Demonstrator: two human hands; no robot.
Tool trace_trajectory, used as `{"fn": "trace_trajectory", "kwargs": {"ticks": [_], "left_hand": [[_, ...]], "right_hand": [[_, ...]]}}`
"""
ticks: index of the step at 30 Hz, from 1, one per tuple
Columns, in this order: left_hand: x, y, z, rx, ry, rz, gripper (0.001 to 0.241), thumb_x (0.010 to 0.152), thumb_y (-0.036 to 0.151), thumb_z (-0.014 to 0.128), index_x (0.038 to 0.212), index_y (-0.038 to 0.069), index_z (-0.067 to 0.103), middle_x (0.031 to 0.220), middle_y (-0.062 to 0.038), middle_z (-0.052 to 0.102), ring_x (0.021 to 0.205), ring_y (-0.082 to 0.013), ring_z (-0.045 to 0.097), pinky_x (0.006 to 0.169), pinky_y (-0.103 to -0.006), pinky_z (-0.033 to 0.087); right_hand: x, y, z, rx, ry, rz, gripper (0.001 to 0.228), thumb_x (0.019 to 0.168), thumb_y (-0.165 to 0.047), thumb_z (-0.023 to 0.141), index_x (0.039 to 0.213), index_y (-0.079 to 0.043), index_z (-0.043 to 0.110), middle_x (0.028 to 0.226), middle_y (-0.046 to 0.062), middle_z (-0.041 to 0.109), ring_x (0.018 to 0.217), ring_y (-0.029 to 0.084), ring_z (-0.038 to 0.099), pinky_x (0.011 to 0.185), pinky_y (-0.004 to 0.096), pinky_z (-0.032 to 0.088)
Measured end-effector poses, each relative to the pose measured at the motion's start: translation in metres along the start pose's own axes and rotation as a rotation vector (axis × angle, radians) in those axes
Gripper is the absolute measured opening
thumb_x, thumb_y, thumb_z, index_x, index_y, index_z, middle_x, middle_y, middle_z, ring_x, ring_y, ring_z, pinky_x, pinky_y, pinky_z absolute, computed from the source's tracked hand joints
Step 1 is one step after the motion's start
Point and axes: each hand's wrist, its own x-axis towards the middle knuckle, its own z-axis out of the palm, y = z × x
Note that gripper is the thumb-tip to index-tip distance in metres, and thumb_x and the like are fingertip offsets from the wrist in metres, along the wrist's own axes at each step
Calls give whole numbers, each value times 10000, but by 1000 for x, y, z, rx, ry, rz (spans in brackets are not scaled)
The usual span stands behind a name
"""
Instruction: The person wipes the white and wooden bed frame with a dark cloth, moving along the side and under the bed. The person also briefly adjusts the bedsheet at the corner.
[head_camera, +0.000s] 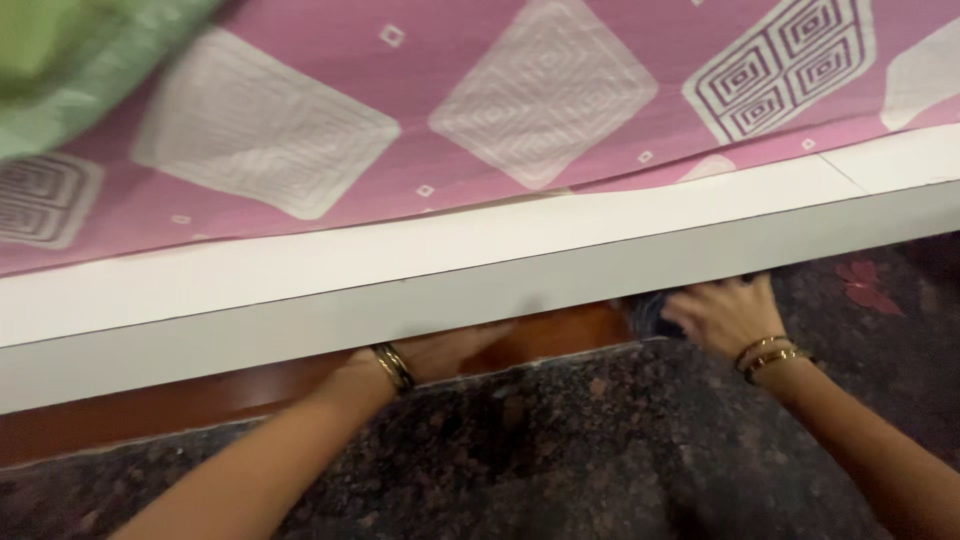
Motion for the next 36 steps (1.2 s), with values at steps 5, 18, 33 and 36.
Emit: {"fn": "trace_trajectory", "kwargs": {"ticks": [5, 18, 33, 36], "left_hand": [[19, -21, 47, -83, 51, -322, 435, 1003, 417, 416, 1374, 216, 521, 1479, -84, 495, 1300, -243, 503, 1049, -453, 391], [39, -36, 107, 580, -402, -273, 469, 1041, 431, 405, 1352, 116, 561, 1355, -115, 592, 1201, -250, 582, 998, -426, 467], [40, -49, 154, 1428, -777, -16, 479, 1074, 413, 409, 1280, 52, 646, 1158, -84, 707, 1026, -220, 669, 903, -382, 564], [40, -59, 183, 2353, -739, 401, 444, 1067, 373, 442, 1233, 57, 706, 1077, -52, 744, 940, -199, 692, 838, -364, 602]], "right_hand": [[31, -4, 2, 746, 402, 497, 415, 1094, -383, 390, 1256, -101, 647, 1312, 165, 673, 1215, 370, 600, 1013, 499, 449], [56, -222, 14, 2162, 453, 992, 1071, 919, -529, 579, 1622, -273, -188, 1645, 274, -273, 1550, 465, -1, 1207, 619, 144], [18, -73, -38, 2577, 652, 1359, 1028, 667, 88, 609, 1554, -175, 160, 1374, 230, 542, 1174, 375, 581, 898, 513, 562], [30, -32, -31, 2192, 1015, 1256, 758, 924, -166, 563, 1574, -25, 199, 1520, 224, 443, 1365, 331, 518, 1133, 441, 432]]}}
